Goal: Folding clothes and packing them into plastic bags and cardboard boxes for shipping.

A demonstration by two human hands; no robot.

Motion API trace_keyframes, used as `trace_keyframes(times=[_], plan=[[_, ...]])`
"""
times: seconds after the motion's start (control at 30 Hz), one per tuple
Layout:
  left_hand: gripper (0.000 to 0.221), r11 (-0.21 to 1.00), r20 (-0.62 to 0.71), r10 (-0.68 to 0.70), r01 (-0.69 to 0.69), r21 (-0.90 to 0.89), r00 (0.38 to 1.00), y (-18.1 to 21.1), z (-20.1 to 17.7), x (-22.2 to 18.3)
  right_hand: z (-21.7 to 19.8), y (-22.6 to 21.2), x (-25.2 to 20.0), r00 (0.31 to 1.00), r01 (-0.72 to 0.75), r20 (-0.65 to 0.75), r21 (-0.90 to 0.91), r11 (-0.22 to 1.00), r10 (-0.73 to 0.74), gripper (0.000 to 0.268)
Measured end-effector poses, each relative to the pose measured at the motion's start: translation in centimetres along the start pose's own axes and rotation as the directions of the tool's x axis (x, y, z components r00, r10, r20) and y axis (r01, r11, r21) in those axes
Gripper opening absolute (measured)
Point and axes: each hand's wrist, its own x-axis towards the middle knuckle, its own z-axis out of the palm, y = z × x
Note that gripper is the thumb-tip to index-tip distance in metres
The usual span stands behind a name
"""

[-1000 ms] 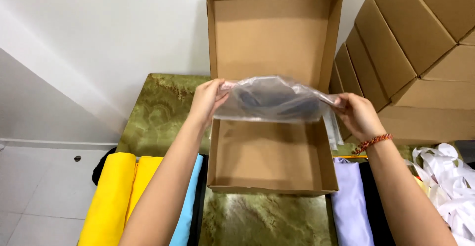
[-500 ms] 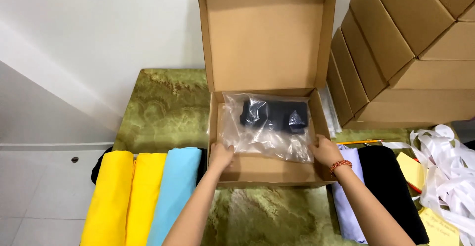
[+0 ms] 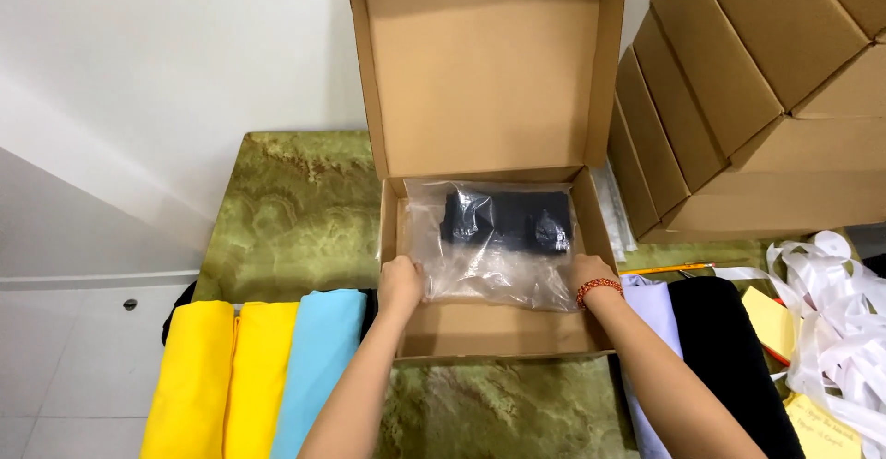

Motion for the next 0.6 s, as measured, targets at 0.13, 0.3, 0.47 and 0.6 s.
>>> trace_keyframes(times=[0.13, 0.3, 0.47, 0.6], plan=[[0.037, 0.999, 0.064, 0.037, -0.039, 0.031, 0.997, -1.9, 0.5, 0.2, 6.6, 6.2, 11.1, 0.994, 0.025, -0.103, -0.087, 0.996, -0.034, 0.031], [0.033, 0.994, 0.178, -0.017, 0.037, -0.107, 0.984, -2.4, 0.0, -1.8, 3.2, 5.2, 6.0, 0.982, 0.129, -0.151, 0.115, 0.985, -0.111, 0.04], [0.033, 0.985, 0.175, -0.077, 0.102, -0.138, 0.982, -2.6, 1.4, -4.0, 4.4, 4.8, 5.0, 0.999, 0.012, -0.047, 0.169, 0.986, -0.004, 0.044], [0.035, 0.973, 0.154, -0.129, 0.155, -0.172, 0.98, -3.6, 3.3, -3.0, 7.3, 5.7, 9.7, 1.0, -0.015, -0.01, 0.127, 0.992, 0.016, 0.039]])
